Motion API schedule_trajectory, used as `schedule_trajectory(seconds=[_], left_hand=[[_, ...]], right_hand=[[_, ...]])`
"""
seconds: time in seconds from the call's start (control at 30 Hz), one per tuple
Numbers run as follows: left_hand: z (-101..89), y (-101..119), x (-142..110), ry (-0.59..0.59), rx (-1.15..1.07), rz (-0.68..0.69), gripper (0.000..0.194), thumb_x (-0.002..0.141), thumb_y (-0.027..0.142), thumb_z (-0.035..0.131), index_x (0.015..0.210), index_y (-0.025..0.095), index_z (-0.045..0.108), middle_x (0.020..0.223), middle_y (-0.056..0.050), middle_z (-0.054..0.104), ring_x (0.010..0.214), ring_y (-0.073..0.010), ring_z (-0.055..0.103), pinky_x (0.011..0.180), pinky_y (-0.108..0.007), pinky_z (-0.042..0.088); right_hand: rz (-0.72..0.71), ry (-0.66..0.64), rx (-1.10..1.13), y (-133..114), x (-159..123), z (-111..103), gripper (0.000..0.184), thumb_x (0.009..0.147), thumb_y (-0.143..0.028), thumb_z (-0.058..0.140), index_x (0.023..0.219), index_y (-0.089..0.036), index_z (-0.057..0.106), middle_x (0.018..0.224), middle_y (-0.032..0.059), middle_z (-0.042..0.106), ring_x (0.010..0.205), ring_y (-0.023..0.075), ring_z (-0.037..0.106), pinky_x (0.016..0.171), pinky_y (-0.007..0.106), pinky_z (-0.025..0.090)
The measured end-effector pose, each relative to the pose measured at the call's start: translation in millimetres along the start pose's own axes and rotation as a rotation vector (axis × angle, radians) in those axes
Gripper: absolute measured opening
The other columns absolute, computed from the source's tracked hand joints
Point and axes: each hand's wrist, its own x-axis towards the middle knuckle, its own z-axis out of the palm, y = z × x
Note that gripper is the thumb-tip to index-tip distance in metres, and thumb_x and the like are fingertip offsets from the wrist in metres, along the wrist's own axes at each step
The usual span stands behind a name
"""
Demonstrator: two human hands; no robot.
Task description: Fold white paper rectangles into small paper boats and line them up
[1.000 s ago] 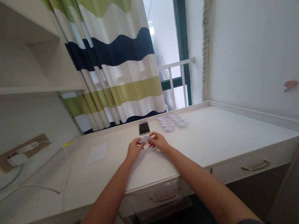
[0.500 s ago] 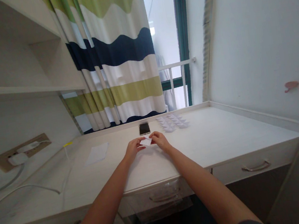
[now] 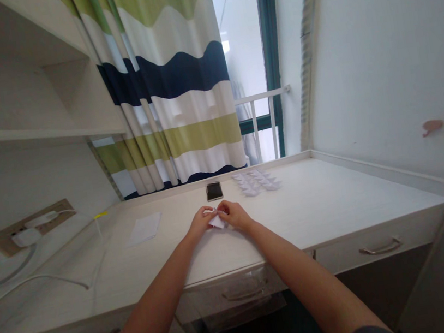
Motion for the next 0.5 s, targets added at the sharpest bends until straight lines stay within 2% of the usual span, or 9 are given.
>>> schedule_trajectory(seconds=[0.23, 0.5], left_hand=[[-1.3, 0.9, 1.9, 0.016, 0.007, -0.016, 0.030, 0.055, 0.029, 0.068, 0.073, 0.015, 0.048, 0.054, 0.003, 0.053, 0.046, -0.0082, 0.049, 0.040, -0.017, 0.036], [-0.1, 3.1, 0.7, 0.020, -0.046, -0.053, 0.017, 0.056, 0.019, 0.060, 0.070, 0.017, 0.049, 0.053, 0.005, 0.052, 0.044, -0.0075, 0.048, 0.042, -0.018, 0.035]], right_hand=[[-0.027, -0.005, -0.020, -2.1, -0.2, 0.1, 0.007, 0.070, -0.023, 0.050, 0.073, -0.018, 0.054, 0.064, -0.0010, 0.056, 0.056, 0.0097, 0.049, 0.054, 0.021, 0.039], [-0.029, -0.012, -0.043, -10.6, -1.7, -0.9, 0.010, 0.067, -0.018, 0.051, 0.074, -0.018, 0.057, 0.069, -0.0005, 0.058, 0.059, 0.0099, 0.049, 0.055, 0.021, 0.039]])
